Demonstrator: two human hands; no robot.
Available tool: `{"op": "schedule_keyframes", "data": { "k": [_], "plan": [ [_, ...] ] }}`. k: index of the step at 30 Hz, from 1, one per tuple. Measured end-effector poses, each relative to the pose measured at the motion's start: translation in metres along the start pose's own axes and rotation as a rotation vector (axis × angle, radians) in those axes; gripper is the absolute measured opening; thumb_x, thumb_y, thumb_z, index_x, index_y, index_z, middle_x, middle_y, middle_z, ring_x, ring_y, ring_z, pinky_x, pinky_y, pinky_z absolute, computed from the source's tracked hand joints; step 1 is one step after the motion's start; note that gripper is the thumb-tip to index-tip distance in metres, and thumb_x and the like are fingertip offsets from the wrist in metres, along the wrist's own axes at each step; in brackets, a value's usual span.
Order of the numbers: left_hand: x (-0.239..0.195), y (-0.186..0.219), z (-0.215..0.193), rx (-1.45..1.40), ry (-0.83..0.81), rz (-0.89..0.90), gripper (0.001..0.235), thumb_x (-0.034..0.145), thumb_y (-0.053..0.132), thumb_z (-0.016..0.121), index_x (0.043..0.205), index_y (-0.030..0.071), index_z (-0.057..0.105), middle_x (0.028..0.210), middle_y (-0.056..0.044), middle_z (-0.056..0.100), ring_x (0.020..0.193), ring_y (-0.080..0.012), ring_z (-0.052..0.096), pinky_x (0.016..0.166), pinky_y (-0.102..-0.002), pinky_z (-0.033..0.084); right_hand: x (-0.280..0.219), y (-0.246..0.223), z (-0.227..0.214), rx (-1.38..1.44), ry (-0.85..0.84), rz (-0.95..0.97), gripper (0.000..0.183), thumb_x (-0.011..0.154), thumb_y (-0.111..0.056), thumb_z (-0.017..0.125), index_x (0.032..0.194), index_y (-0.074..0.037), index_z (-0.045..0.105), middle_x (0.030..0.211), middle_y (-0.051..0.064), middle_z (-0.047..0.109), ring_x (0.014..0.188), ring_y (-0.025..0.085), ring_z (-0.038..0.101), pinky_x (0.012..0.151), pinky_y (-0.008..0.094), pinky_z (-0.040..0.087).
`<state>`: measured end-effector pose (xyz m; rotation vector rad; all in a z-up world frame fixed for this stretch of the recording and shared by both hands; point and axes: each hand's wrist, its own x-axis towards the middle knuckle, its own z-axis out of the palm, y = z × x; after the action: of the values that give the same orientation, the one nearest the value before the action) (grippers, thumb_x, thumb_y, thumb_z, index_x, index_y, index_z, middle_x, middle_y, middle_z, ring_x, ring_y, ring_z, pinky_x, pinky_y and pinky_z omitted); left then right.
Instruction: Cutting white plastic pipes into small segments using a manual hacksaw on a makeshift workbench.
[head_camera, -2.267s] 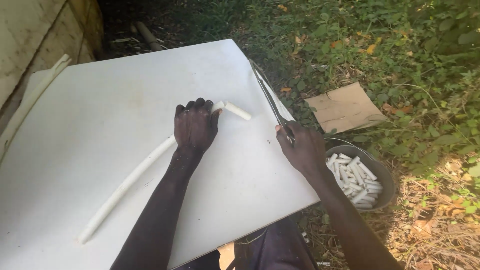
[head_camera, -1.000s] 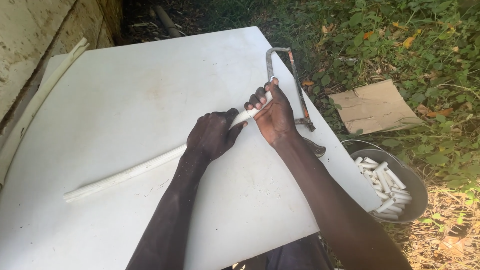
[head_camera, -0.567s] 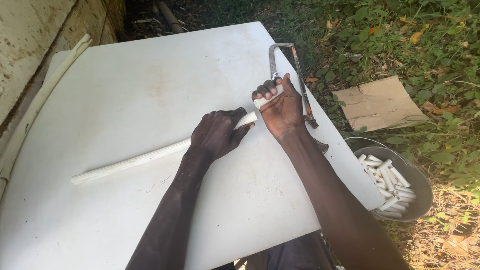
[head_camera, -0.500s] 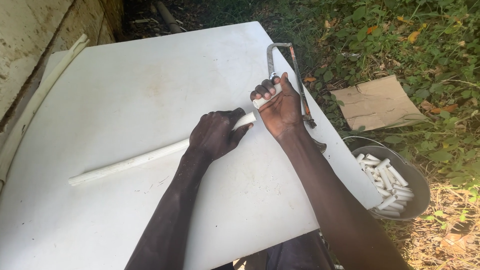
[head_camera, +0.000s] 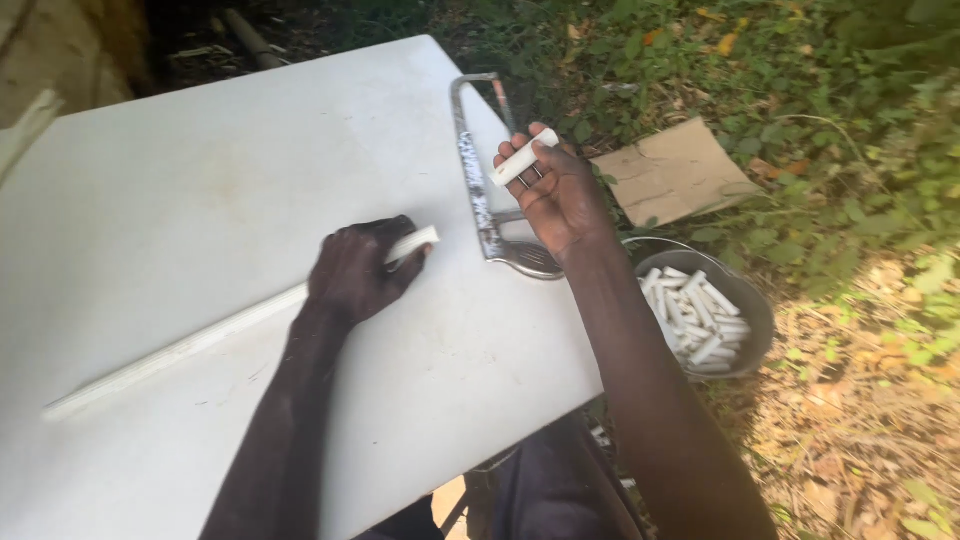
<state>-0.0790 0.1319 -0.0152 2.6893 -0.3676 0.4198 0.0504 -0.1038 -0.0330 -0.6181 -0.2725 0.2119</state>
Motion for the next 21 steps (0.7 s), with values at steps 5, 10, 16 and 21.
{"op": "schedule_keyframes", "data": {
  "k": [5,10,16,21],
  "plan": [
    [-0.004,-0.004,0.008,0.071,0.106,0.02,0.043,0.096,0.048,0.06,0.108,0.01,0.074,0.089,-0.014,0.075,0.086,-0.0334,0.073,0.078,-0.048,0.06,-0.075,-0.062,-0.1,0.064,0.228,-0.265,0.031,0.095,-0.014,0.065,0.125,-0.008,0.06,0.114,0.011,0.069,0.112,0.025,0.067,0.112,0.046,0.05],
    [-0.003,-0.024,0.027,0.162,0.141,0.013,0.034,0.094,0.046,0.061,0.108,0.017,0.073,0.088,-0.009,0.074,0.083,-0.0336,0.071,0.073,-0.048,0.057,-0.163,-0.057,-0.216,0.127,0.656,-0.267,0.027,0.098,-0.02,0.06,0.122,-0.008,0.059,0.107,0.011,0.068,0.099,0.023,0.067,0.093,0.039,0.056],
    [-0.006,-0.036,0.034,0.305,0.192,0.062,0.034,0.097,0.053,0.056,0.112,0.027,0.073,0.096,-0.003,0.075,0.091,-0.0325,0.071,0.07,-0.047,0.056,-0.246,-0.018,-0.216,-1.307,0.969,0.443,0.041,0.093,-0.036,0.061,0.121,-0.006,0.064,0.112,0.008,0.073,0.102,0.02,0.072,0.086,0.031,0.062],
    [-0.004,-0.041,0.037,0.331,0.035,-0.151,0.035,0.095,0.061,0.051,0.115,0.04,0.071,0.092,0.001,0.077,0.095,-0.0308,0.072,0.076,-0.045,0.056,-0.246,-0.025,-0.221,-1.057,0.992,0.321,0.04,0.082,-0.02,0.079,0.11,0.005,0.067,0.107,0.013,0.076,0.096,0.021,0.075,0.085,0.031,0.063]
  ]
}}
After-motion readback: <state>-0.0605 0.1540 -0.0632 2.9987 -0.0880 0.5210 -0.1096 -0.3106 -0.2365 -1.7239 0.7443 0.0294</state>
